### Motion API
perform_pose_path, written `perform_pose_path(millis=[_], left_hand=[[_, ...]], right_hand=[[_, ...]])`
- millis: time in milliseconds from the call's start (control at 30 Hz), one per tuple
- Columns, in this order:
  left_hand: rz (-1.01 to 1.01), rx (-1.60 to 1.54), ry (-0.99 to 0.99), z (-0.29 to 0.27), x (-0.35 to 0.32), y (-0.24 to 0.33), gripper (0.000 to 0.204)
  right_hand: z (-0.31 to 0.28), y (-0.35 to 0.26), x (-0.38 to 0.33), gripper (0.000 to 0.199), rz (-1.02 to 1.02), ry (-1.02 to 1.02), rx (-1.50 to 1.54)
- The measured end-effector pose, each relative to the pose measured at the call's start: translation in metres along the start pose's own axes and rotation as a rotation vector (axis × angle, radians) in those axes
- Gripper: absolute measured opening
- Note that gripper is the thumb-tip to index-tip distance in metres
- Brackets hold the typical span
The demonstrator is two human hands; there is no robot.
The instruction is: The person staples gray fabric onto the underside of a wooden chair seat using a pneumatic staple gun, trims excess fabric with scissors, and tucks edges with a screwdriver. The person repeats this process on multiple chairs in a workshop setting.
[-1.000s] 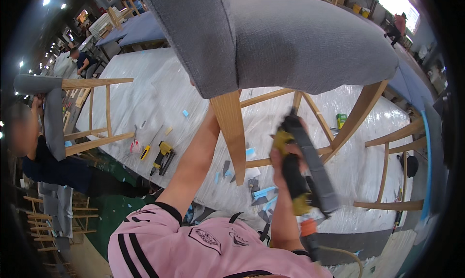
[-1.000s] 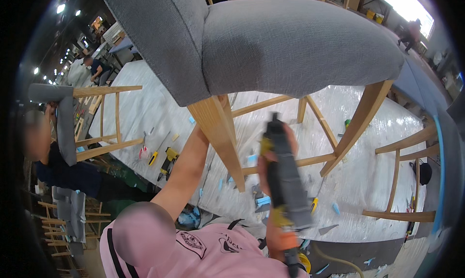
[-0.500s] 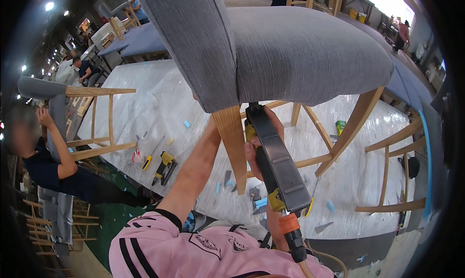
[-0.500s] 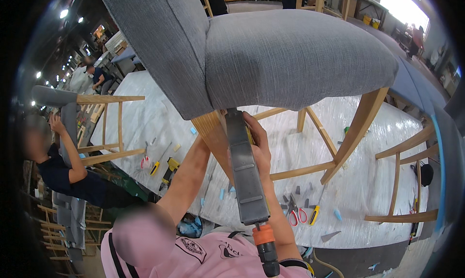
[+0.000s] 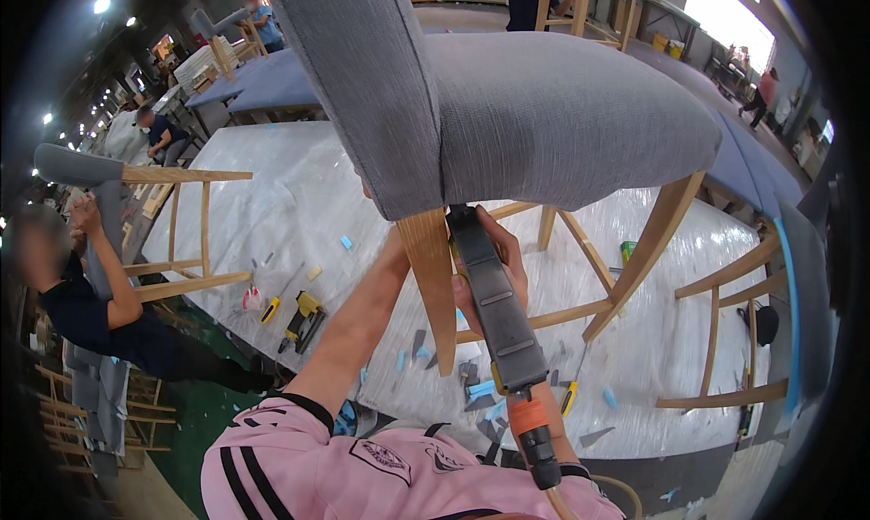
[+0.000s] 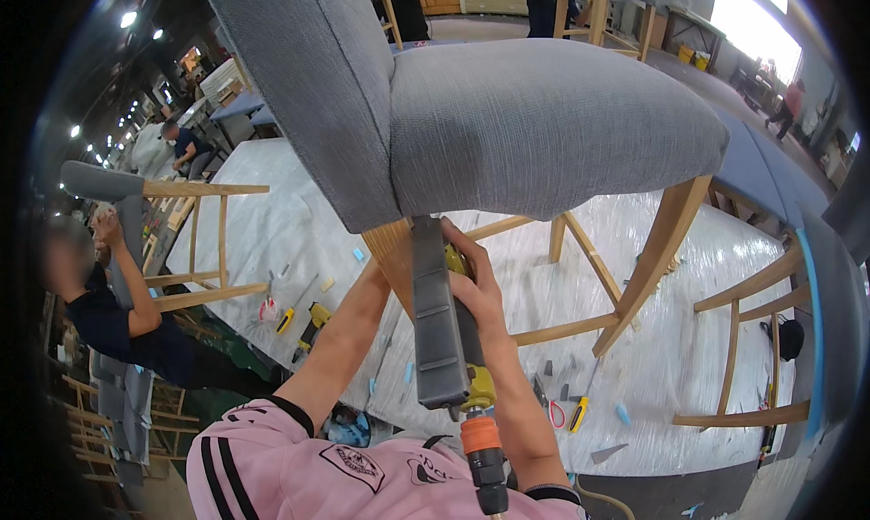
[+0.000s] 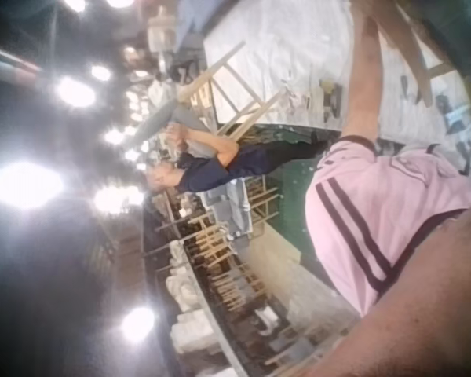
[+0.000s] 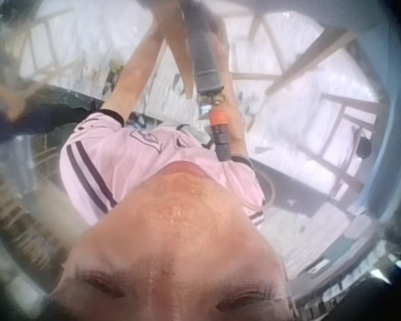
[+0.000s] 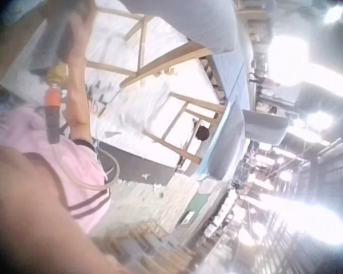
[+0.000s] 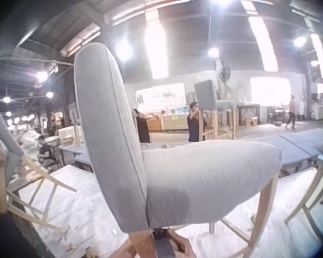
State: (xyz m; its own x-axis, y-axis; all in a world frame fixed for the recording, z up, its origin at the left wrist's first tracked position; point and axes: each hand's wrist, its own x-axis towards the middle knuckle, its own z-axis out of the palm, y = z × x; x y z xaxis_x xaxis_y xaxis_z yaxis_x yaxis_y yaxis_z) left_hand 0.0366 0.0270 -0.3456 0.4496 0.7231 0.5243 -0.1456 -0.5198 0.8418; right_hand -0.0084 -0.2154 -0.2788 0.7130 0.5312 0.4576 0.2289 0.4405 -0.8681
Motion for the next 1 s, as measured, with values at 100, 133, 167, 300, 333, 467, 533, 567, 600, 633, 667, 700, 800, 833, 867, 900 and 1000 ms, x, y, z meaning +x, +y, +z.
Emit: perform_pose_path(millis=[100,133,167,300,333,467,533,567,600,633,667,700,800,833,867,900,1000], left_hand=[[-0.015,-0.009,-0.006,-0.005,-0.004,0.001,0.068],[-0.002,-0.017,-0.005,-0.006,-0.003,0.003,0.067],[0.025,-0.042,0.004,-0.012,0.008,0.005,0.067],[0.085,-0.161,-0.019,-0.048,0.021,0.025,0.067],[0.101,-0.169,-0.001,-0.075,0.020,0.029,0.067],[0.219,-0.377,-0.046,-0.081,0.006,0.112,0.070],[0.230,-0.443,-0.086,-0.067,-0.014,0.153,0.076],[0.270,-0.337,-0.060,-0.057,-0.017,0.157,0.082],[0.298,-0.217,-0.039,-0.050,-0.019,0.160,0.087],[0.287,-0.097,0.060,-0.045,-0.020,0.169,0.093],[0.204,0.019,0.153,-0.046,-0.014,0.171,0.093],[0.138,0.138,0.236,-0.045,-0.004,0.166,0.093],[0.084,0.042,0.286,-0.043,-0.017,0.190,0.097],[0.153,-0.037,0.222,-0.038,-0.023,0.190,0.099],[0.227,-0.116,0.165,-0.032,-0.022,0.192,0.101],[0.226,-0.122,0.153,-0.026,-0.017,0.187,0.098],[0.321,0.058,0.220,-0.044,-0.008,0.159,0.091]], right_hand=[[0.004,-0.001,0.005,0.051,-0.039,-0.010,-0.139],[0.003,0.002,0.007,0.055,-0.111,-0.034,-0.232],[0.002,0.004,0.014,0.059,-0.198,-0.058,-0.323],[0.005,-0.013,0.019,0.054,-0.147,-0.011,-0.161],[0.013,-0.010,0.011,0.051,-0.084,0.024,-0.041],[-0.033,0.027,-0.082,0.051,-0.085,0.365,-0.320],[-0.069,0.091,-0.172,0.055,0.075,0.604,-0.210],[-0.083,0.108,-0.209,0.062,0.175,0.743,-0.010],[-0.097,0.112,-0.243,0.062,0.320,0.844,0.071],[-0.113,0.104,-0.267,0.063,0.394,0.919,-0.065],[-0.142,0.115,-0.299,0.060,0.430,1.006,0.029],[-0.168,0.121,-0.323,0.058,0.456,1.083,-0.030],[-0.257,0.159,-0.388,0.044,0.485,1.267,0.138],[-0.280,0.168,-0.407,0.038,0.434,1.319,0.196],[-0.306,0.182,-0.437,0.038,0.475,1.383,0.270],[-0.328,0.193,-0.459,0.038,0.516,1.433,0.356],[-0.335,0.198,-0.476,0.040,0.762,1.409,0.294]])
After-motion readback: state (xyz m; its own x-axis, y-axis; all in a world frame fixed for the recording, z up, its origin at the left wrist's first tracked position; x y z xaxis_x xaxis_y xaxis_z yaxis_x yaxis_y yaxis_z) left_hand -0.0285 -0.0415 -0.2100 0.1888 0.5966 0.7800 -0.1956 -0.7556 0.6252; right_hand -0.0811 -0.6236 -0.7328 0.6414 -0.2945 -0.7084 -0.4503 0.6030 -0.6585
